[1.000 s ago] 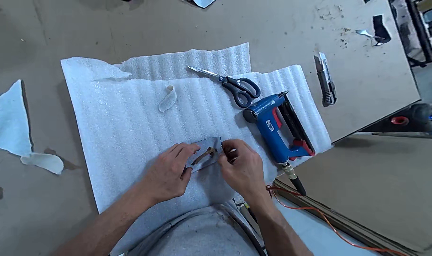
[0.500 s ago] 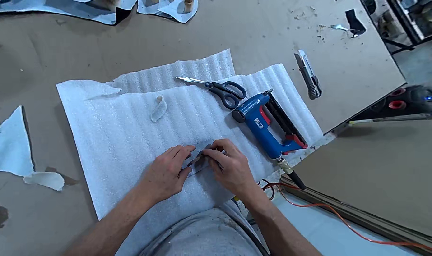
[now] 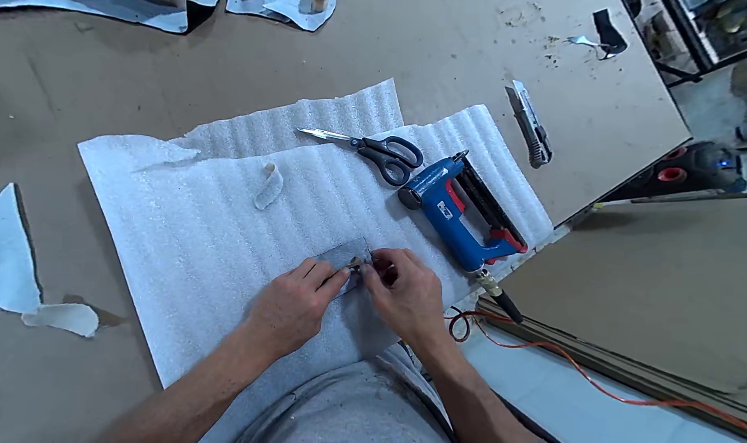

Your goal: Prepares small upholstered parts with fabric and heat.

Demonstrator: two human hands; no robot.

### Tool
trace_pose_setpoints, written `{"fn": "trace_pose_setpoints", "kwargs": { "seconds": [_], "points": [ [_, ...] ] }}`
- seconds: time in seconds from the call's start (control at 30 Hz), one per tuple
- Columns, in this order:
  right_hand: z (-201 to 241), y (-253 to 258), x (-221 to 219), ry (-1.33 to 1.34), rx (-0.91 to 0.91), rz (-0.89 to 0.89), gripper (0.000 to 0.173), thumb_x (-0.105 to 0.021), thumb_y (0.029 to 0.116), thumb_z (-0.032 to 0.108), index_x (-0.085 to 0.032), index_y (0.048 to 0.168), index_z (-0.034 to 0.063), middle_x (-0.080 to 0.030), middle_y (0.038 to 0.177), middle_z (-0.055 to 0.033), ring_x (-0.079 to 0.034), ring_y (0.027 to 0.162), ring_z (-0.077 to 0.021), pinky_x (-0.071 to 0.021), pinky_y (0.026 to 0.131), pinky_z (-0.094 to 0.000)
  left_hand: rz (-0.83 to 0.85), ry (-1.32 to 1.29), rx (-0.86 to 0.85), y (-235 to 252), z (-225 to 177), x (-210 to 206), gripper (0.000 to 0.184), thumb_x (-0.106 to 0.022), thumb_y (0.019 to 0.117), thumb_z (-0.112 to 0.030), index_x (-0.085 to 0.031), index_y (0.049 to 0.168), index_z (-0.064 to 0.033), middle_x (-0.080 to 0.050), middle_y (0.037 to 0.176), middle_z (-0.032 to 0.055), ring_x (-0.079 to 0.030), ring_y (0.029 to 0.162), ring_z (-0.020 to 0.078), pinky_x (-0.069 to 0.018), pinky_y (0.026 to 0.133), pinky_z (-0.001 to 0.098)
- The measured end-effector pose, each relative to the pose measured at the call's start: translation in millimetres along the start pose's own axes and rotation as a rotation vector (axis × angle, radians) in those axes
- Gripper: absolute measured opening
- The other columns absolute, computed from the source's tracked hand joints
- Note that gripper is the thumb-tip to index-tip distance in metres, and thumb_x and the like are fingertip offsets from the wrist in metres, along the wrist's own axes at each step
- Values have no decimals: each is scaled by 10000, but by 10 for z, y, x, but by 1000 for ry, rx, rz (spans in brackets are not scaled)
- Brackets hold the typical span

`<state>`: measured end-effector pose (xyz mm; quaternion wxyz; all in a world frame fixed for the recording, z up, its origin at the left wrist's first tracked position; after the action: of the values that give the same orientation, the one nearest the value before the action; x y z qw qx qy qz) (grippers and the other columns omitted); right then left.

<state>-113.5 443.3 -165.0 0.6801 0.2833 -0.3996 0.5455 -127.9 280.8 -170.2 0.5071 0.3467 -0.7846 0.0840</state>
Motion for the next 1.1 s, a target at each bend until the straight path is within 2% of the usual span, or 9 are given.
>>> {"fn": "trace_pose_setpoints", "kwargs": {
  "seconds": [0.1, 0.3, 0.43, 0.6, 0.7, 0.8, 0.87, 0.93, 1.1],
  "points": [
    [101, 95, -47, 23, 39, 57, 136, -709, 907, 212, -777, 990, 128, -703, 855, -1, -660, 686, -125, -566, 603, -341, -10, 5, 65, -3, -10, -5, 420, -585, 890, 10, -720, 1266, -121, -641, 951, 73, -641, 829, 217, -550, 634, 315],
    [15, 340, -50, 128, -9, 253, 129, -722, 939, 174, -795, 1046, 172, -732, 916, 22, -687, 754, -100, -594, 671, -354, -49, 58, 168, 30, -69, -49, 431, -577, 909, -23, -702, 1306, -132, -605, 876, 74, -618, 742, 220, -503, 544, 312],
    [73, 320, -20, 111, 68, 137, 103, -717, 907, 202, -804, 959, 186, -710, 873, 49, -668, 733, -76, -572, 627, -317, 24, 101, 155, 107, -106, -45, 415, -614, 908, -11, -694, 1307, -91, -601, 903, 95, -614, 733, 234, -506, 533, 318],
    [261, 98, -20, -31, 272, -190, 124, -683, 903, 178, -791, 908, 116, -718, 876, -22, -684, 733, -130, -564, 590, -304, 59, 87, 165, 165, -88, -35, 402, -631, 889, 10, -706, 1274, -79, -607, 915, 86, -622, 761, 225, -525, 559, 310],
    [311, -31, -85, -85, 365, -220, 168, -650, 933, 142, -799, 985, 84, -723, 930, -65, -699, 817, -196, -578, 640, -326, 46, 72, 156, 136, -68, -39, 397, -628, 887, 12, -714, 1263, -80, -603, 906, 83, -620, 757, 225, -525, 558, 308],
    [342, -180, -165, -198, 403, -148, 311, -599, 927, 145, -771, 1180, 87, -708, 1083, -93, -684, 946, -243, -578, 700, -364, 30, 45, 156, 134, -37, -42, 301, -624, 933, -56, -684, 1228, -61, -631, 917, 84, -651, 757, 227, -555, 574, 327],
    [354, -245, -194, -250, 409, -119, 331, -590, 911, 166, -774, 1179, 107, -701, 1121, -94, -670, 979, -254, -559, 697, -373, 65, 23, 159, 176, -26, -32, 471, -647, 914, -68, -603, 1382, -103, -640, 940, 89, -664, 749, 235, -562, 566, 347],
    [375, -263, -206, -266, 414, -97, 247, -601, 887, 178, -791, 1032, 118, -698, 1106, -87, -672, 985, -258, -561, 686, -380, 187, 24, 162, 244, -25, -66, 735, -680, 860, -49, -481, 1548, -213, -591, 933, 77, -622, 737, 224, -518, 538, 338],
    [314, -170, 99, -82, 395, -21, 225, -611, 893, 217, -804, 996, 167, -713, 1068, -4, -684, 976, -152, -597, 754, -337, 328, 72, 173, 319, -12, -126, 674, -704, 847, -65, -562, 1489, -211, -610, 994, 86, -639, 810, 227, -538, 587, 332]
  ]
}}
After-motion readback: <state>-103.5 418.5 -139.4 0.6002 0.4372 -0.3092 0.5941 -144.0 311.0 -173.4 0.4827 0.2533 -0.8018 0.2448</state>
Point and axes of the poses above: each hand's wrist, its own y-axis towards the middle knuckle, its own x-axis out of the back of the hand, z = x × y, the point moved 9 cm from there along y, towards the middle knuckle
